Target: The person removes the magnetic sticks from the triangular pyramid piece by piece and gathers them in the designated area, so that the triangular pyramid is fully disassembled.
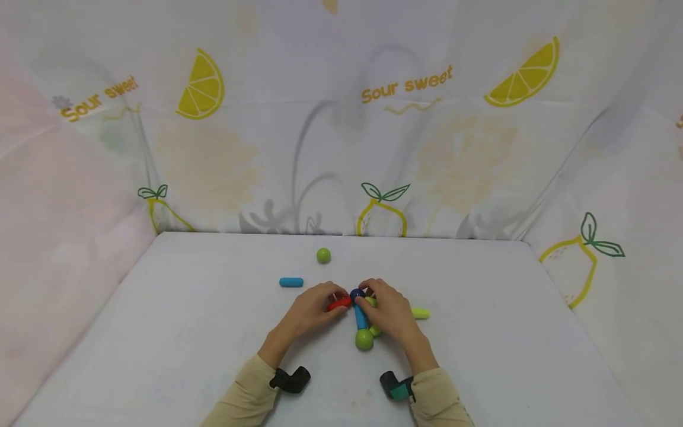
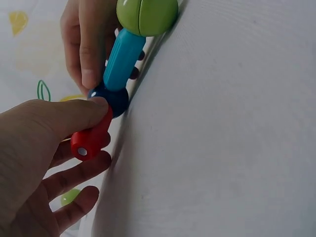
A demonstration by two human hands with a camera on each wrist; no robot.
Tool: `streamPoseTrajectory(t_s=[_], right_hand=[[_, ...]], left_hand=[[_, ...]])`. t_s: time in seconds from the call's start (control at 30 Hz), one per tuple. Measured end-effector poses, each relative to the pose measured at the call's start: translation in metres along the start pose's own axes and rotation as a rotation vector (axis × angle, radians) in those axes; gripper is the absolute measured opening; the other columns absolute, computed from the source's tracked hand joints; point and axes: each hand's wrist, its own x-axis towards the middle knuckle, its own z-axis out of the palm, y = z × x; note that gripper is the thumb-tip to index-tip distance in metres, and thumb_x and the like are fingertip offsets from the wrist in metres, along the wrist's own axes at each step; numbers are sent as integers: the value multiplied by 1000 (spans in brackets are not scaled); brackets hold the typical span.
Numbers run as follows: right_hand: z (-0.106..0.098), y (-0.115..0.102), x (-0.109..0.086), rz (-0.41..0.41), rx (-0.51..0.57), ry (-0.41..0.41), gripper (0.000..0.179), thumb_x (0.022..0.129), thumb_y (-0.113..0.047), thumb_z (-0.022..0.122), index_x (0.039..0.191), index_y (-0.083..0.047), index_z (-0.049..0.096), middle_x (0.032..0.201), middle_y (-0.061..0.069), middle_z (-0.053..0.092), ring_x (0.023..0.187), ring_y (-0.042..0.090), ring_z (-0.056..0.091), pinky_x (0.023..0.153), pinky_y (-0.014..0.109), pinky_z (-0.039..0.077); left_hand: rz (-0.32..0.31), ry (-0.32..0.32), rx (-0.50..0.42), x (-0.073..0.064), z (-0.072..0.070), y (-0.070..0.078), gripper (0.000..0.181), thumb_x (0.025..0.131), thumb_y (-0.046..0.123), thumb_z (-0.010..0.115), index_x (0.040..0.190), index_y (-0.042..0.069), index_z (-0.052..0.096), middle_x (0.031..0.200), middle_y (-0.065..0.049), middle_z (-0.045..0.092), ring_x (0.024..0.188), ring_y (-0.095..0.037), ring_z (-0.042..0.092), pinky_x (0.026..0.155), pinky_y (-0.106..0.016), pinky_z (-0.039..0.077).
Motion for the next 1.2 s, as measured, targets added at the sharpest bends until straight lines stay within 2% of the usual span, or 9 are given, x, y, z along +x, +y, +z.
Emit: streamPoseTrajectory(t_s=[0.3, 0.63, 0.87, 1.03, 1.2], right_hand=[[3, 1, -2, 2, -21, 25, 27, 88, -27, 67, 111, -13, 63, 93, 1, 64, 87, 15, 60, 75, 37, 50], [2, 0, -4, -23, -17, 9, 27, 88, -28, 66, 111, -14, 63, 95, 0, 65, 88, 16, 60, 76, 37, 50], [2, -1, -3, -36, -25, 2, 27, 89, -28, 66, 112, -14, 62, 96, 0, 64, 89, 16, 60, 76, 36, 50], [2, -2, -4, -6, -34, -9, 28, 90, -28, 64, 113, -15, 62, 97, 0, 64, 90, 16, 60, 78, 37, 50], [1, -3, -5, 14, -21, -20, 28, 90, -29, 63, 114, -15, 61, 98, -1, 63, 90, 16, 59, 79, 38, 50]], left_hand=[[41, -14, 2, -2, -1, -2, 25, 91, 24, 64, 114, 15, 63, 102, 2, 66, 88, -10, 57, 80, -26, 49], [43, -28, 1, -3, -4, -5, 24, 92, 22, 61, 116, 16, 63, 106, 2, 66, 97, -12, 58, 87, -30, 48], [90, -26, -6, -4, -8, -14, 21, 91, 17, 63, 112, 16, 65, 107, 2, 66, 97, -14, 57, 88, -32, 48], [45, 15, -37, -5, -13, -25, 20, 89, 15, 66, 108, 16, 67, 104, 3, 65, 96, -15, 56, 88, -32, 48], [12, 80, -18, -8, -21, -33, 20, 86, 15, 69, 105, 15, 69, 101, 0, 63, 96, -16, 56, 86, -32, 50]])
